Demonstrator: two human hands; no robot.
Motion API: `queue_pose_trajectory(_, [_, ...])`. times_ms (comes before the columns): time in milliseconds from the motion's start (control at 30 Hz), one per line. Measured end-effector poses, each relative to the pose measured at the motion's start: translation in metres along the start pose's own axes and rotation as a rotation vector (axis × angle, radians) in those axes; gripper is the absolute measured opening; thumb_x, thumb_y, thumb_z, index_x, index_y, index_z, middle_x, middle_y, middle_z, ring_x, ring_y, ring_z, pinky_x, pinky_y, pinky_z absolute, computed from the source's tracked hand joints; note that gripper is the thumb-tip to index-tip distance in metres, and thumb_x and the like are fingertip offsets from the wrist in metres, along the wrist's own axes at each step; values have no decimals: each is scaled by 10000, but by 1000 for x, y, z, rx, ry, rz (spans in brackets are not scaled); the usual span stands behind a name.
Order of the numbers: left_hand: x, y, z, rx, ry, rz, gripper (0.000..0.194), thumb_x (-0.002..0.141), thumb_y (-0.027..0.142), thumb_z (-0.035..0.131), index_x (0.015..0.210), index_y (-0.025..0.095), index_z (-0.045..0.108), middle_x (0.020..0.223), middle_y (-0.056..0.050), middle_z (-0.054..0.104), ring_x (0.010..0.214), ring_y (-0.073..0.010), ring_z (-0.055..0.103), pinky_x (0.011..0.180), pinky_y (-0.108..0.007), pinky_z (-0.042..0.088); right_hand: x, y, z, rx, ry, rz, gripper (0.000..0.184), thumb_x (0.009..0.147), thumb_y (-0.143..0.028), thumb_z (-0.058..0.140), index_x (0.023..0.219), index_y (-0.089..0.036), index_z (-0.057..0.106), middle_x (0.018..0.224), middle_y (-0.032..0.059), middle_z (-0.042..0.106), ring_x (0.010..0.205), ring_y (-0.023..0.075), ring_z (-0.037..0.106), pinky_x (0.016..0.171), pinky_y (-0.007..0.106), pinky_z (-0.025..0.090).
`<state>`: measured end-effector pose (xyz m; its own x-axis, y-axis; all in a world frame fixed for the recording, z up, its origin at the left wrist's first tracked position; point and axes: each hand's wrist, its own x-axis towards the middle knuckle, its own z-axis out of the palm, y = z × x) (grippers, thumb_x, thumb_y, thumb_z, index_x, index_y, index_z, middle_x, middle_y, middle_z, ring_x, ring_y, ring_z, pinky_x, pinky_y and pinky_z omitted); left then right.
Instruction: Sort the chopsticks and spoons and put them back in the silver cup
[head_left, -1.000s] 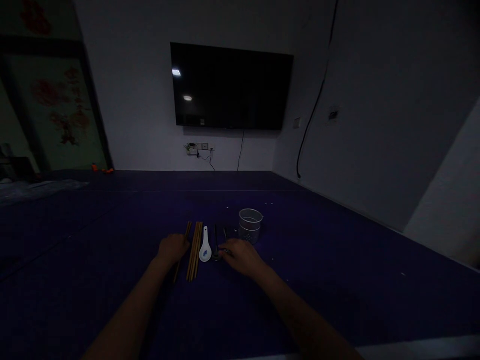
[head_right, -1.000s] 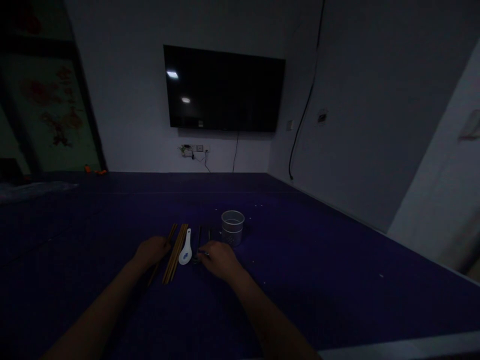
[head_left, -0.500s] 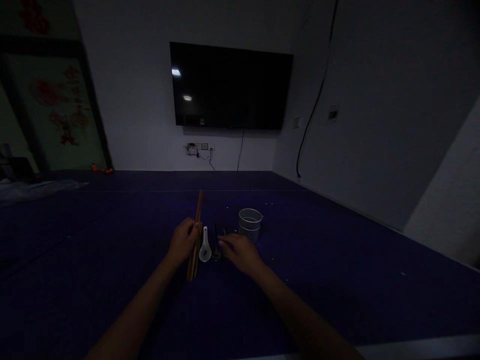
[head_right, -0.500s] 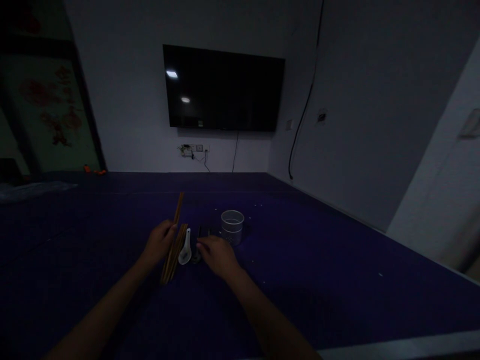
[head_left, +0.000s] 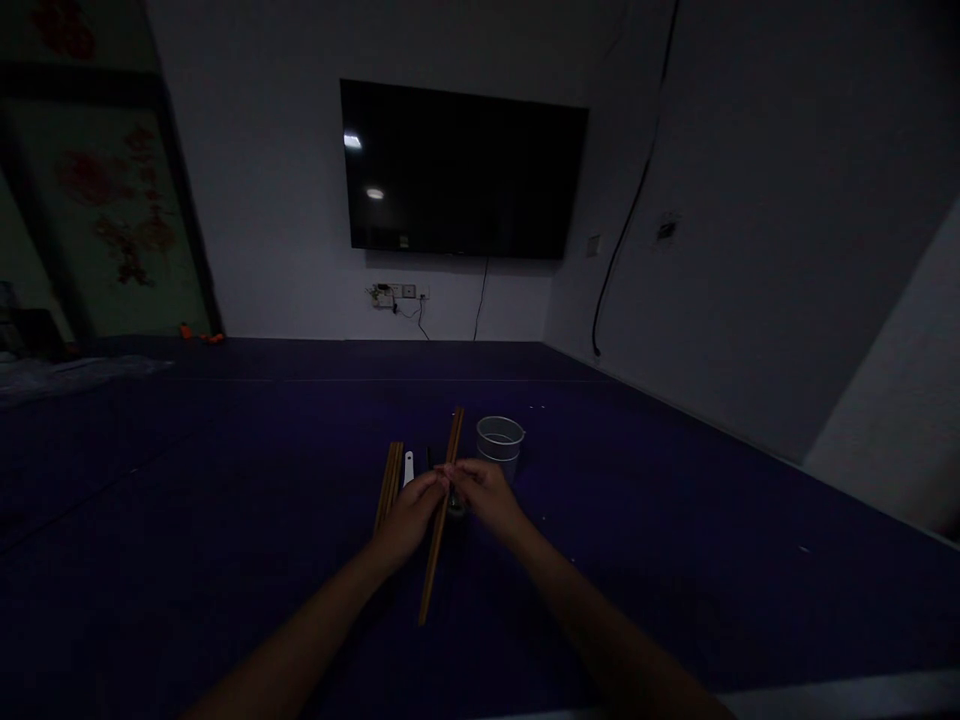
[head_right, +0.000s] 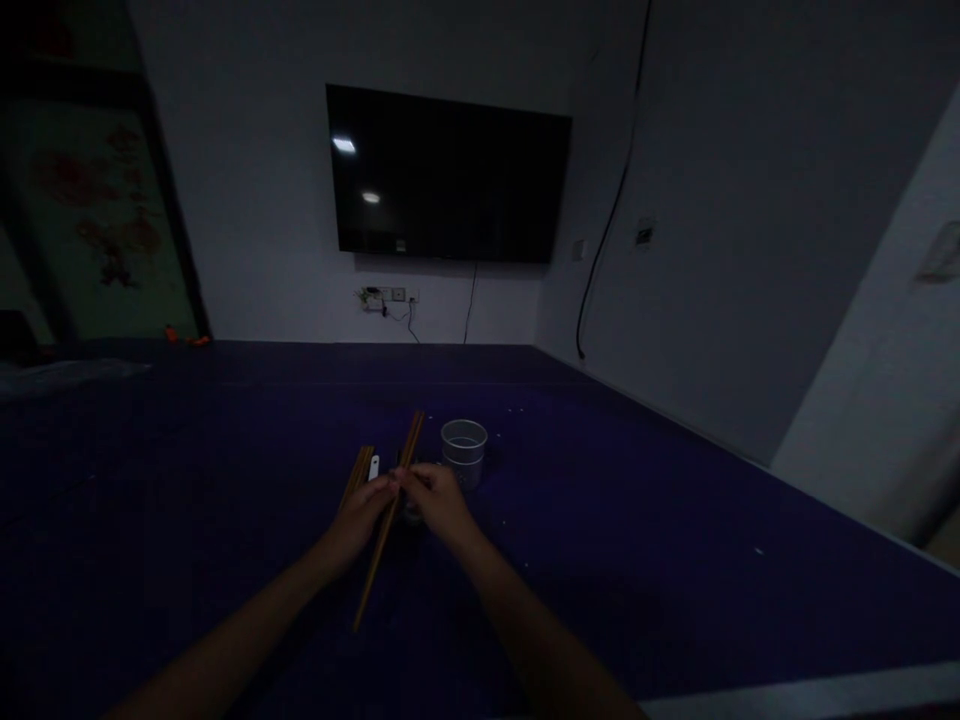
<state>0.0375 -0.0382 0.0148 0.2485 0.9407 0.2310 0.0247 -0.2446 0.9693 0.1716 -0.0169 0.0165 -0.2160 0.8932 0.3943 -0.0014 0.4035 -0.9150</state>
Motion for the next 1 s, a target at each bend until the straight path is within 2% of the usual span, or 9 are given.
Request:
queue_pose_trajectory(100, [0,1,1,-83,-22,-16,492,771,619,559,859,150,680,838,-52,688,839,-189,613,835,-305,462,-1,-3,2,41,57,14,476,700,-624,643,552,-184,541,444,-81,379,413,62,307,416,210,244])
queue_pose_trajectory(233, [-1,1,2,-81,-6,-15,458,755,608,598,781,156,663,786,-37,668,795,-173,601,792,-287,456,-1,-7,4,63,119,4,429,699,-569,661,549,-190,529,447,-76,413,405,64,335,416,209,260])
queue_pose_trajectory(500, [3,-7,-2,-80,-48,-89,505,653,646,672,733,148,636,592,9,581,560,-103,496,580,-225,356,2,-7,-6,46,338,-44,424,737,-598,618,678,-178,621,494,-64,428,449,93,383,444,228,285])
queue_pose_trajectory(667, [0,-5,-2,-62,-87,-112,532,649,669,656,750,147,644,574,-3,602,526,-107,497,549,-226,343,1,-11,-9,-9,300,-77,467,737,-635,604,736,-171,660,509,-56,455,462,99,401,464,237,315])
queue_pose_trajectory(800, [0,-6,-2,-68,-101,-77,543,657,688,646,749,152,641,559,-6,601,537,-120,524,558,-231,371,0,-13,-7,-30,273,-100,475,760,-640,581,793,-177,685,518,-55,455,466,105,409,464,240,320])
queue_pose_trajectory(1000, [3,-10,-3,-84,-74,-38,546,670,705,634,744,165,616,545,18,570,496,-104,496,519,-219,375,-2,-10,-4,-36,218,-112,458,764,-627,590,841,-185,685,599,-31,542,505,117,469,470,243,334])
